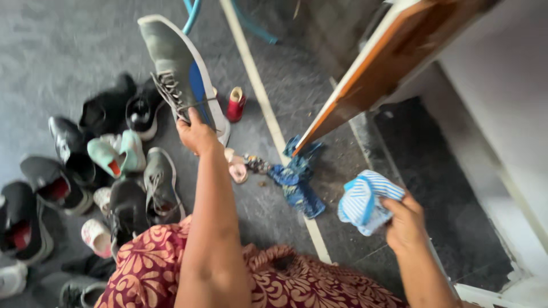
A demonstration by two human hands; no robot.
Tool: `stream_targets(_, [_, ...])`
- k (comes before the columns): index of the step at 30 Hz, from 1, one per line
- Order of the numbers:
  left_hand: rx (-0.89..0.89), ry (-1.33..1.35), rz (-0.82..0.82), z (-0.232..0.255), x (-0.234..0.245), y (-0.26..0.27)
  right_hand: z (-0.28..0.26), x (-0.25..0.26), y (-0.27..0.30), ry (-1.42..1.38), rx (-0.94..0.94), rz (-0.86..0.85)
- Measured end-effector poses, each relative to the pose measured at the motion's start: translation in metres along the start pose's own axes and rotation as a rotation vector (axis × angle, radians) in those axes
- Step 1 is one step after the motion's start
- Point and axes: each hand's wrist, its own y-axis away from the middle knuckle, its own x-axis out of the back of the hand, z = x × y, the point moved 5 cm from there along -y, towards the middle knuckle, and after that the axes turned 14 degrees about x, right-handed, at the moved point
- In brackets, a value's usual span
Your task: The person wipes the inside of a wooden shoe cabinet with a cloth, then picks up various shoes from the floor, wipes them with the cloth, and places them inside the cabinet. She handles sandals, loafers, and sneakers one by one.
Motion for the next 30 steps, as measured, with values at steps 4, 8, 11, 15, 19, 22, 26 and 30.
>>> stream_targets(4, [0.080, 0.527, -0.566, 0.093, -0.032, 0.074, -0.021, -0.024, 0.009, -0.026, 0.077, -0.023])
stream_targets(8, [0.081, 0.337, -0.790, 0.157, -0.017, 0.176, -0.054, -0.035, 0.019, -0.152, 0.104, -0.004])
stream_targets(11, [0.142, 0.194, -0.972, 0.164, -0.007, 0.245, -0.081, -0.034, 0.022, -0.327, 0.209, 0.032])
stream_targets(15, [0.362, 0.029, -1.196, 0.120, -0.012, 0.315, -0.126, -0.026, 0.032, -0.490, 0.453, 0.146])
stream_targets(19, [0.524, -0.187, -1.332, 0.052, -0.016, 0.362, -0.170, -0.019, 0.046, -0.389, 0.636, 0.153])
stream_targets(22, [0.621, -0.267, -1.425, 0.023, -0.021, 0.392, -0.173, -0.020, 0.046, -0.276, 0.633, 0.138])
stream_targets(26, [-0.605, -1.021, -1.292, 0.056, -0.031, 0.400, -0.147, -0.014, 0.038, -0.359, 0.505, 0.160])
stream_targets(30, [-0.329, -0.822, -1.298, 0.067, -0.040, 0.414, -0.134, -0.005, 0.029, -0.330, 0.588, 0.149])
